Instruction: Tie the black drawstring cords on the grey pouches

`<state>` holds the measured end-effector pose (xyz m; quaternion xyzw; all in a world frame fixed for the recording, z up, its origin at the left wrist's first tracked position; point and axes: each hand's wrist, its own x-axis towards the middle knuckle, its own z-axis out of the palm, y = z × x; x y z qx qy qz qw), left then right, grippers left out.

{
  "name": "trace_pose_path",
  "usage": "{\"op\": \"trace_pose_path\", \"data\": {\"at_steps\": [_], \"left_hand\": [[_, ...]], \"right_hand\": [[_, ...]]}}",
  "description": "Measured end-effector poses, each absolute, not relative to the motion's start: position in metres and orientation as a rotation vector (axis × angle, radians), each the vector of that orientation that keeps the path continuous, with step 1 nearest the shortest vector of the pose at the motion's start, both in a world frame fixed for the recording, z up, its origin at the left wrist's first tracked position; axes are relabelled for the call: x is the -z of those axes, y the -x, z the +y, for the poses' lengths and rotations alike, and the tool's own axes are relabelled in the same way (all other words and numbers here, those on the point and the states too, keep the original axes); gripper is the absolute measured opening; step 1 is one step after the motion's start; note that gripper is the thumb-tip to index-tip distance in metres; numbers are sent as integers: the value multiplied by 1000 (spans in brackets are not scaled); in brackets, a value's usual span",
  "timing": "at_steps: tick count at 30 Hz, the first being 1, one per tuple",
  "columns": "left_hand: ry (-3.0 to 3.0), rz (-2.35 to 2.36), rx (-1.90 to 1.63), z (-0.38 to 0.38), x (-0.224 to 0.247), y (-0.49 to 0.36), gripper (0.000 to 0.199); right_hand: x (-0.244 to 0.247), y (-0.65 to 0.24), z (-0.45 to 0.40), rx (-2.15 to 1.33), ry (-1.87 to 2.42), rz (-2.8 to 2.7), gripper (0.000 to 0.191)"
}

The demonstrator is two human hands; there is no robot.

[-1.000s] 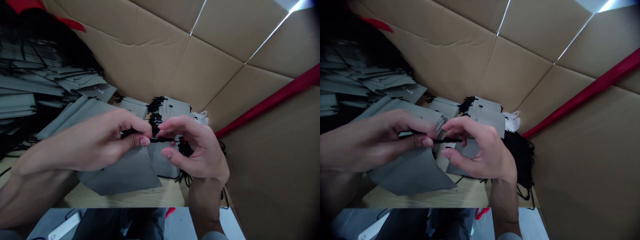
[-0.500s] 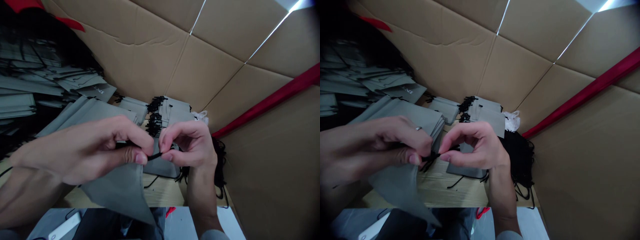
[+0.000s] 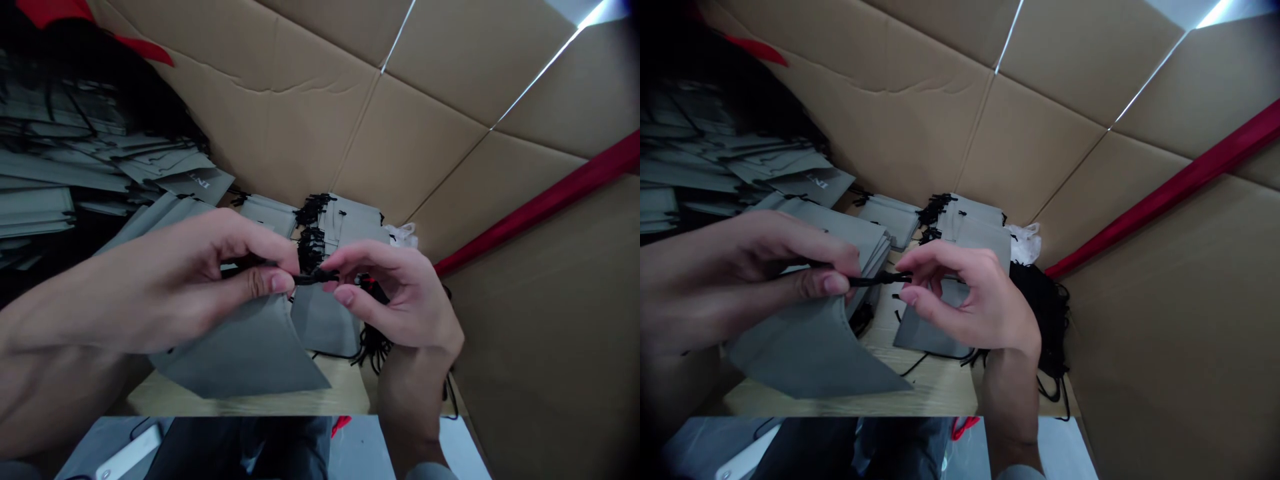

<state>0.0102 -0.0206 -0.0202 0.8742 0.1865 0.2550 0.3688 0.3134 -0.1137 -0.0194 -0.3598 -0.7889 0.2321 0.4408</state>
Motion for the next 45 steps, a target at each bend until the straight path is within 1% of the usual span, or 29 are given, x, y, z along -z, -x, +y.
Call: {"op": "trace_pose_path", "data": {"at_steps": [2,4,6,10,15,20,23,25,26,27,30,31,36,38,40,42,43,45], "left_hand": [[-2217,492,-589,-20,16,-14,25],[-2205,478,-590,-20,11,-19,32],[-2213,434,-604,-20,9,-22,36],[-2257,431,-636,-18,10,-27,32],[-2293,400,-672,-17,8,-29,34],[-2324,383,-651,-17,12,-28,26],[-2322,390,-665,-20,13,-32,26],[-2337,371,-648,-23,11,-37,29],[-2340,364,-640,-24,10,-40,30],[-2338,359,-631,-25,9,-42,32],[-2296,357,-609,-27,9,-42,33],[-2278,356,-618,-27,10,-40,32],[-2232,282,-611,-30,18,-27,24],[-2223,155,-665,-31,20,-24,18],[-2216,63,-798,-32,19,-23,21],[-2263,71,-793,-31,15,-24,18],[-2297,101,-736,-31,13,-26,18],[-2363,217,-614,-30,8,-30,31]], "right_hand": [[19,-310,-114,-498,955,-1970,12],[19,-308,-115,-441,994,-1969,6],[19,-307,-118,-377,1029,-1966,7],[16,-302,-124,-242,1083,-1928,11],[13,-294,-126,-130,1146,-1894,16],[13,-293,-127,-26,1175,-1836,21],[16,-296,-123,-178,1127,-1862,25],[19,-298,-119,-412,990,-1891,38],[21,-298,-117,-519,911,-1898,41],[23,-298,-114,-594,847,-1904,39],[26,-296,-107,-671,759,-1866,18],[26,-296,-105,-689,735,-1843,16],[36,-298,-93,-812,571,-1769,25],[42,-298,-87,-863,491,-1755,29],[46,-299,-82,-913,406,-1755,31],[45,-299,-82,-920,409,-1754,30],[42,-299,-85,-898,463,-1748,29],[33,-300,-94,-812,639,-1732,23]]}}
